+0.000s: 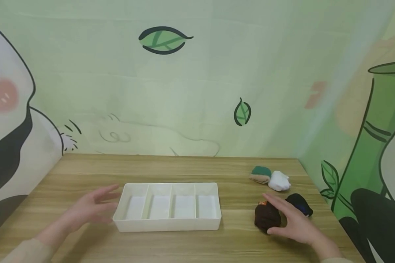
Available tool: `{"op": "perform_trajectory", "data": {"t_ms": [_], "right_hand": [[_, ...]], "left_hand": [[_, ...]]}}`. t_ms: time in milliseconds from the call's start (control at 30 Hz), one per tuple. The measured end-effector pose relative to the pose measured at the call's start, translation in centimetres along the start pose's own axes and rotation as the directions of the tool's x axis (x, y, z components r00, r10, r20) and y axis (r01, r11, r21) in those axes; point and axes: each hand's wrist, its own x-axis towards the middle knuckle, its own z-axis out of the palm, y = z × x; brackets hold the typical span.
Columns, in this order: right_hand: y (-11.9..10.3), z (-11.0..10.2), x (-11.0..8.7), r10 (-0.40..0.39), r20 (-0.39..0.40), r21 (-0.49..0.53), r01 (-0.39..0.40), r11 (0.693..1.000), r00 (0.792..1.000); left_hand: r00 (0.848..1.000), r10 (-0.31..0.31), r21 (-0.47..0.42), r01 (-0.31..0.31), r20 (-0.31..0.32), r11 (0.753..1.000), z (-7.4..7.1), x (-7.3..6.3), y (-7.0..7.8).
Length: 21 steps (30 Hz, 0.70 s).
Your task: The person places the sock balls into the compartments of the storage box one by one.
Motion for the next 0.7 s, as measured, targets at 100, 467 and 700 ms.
{"op": "perform_trajectory", "data": {"t_ms": [100, 467, 700], "right_hand": [[0.1, 0.1, -0.1, 0.012, 0.003, -0.017, -0.012, 1.000, 1.000], [0.5, 0.8, 0.1, 0.029, 0.038, -0.029, -0.028, 0.999, 0.999], [0.6, 1.3, 0.3, -0.011, 0.041, 0.055, 0.009, 0.998, 0.999]], "left_hand": [[1.000, 0.005, -0.007, -0.004, 0.029, 1.000, -0.1, 0.2, 0.0], [0.998, 0.018, -0.018, -0.017, 0.052, 1.000, -0.1, 0.5, -0.1], [0.999, 0.019, -0.007, -0.019, 0.046, 1.000, 0.1, 0.7, -0.6]]}}
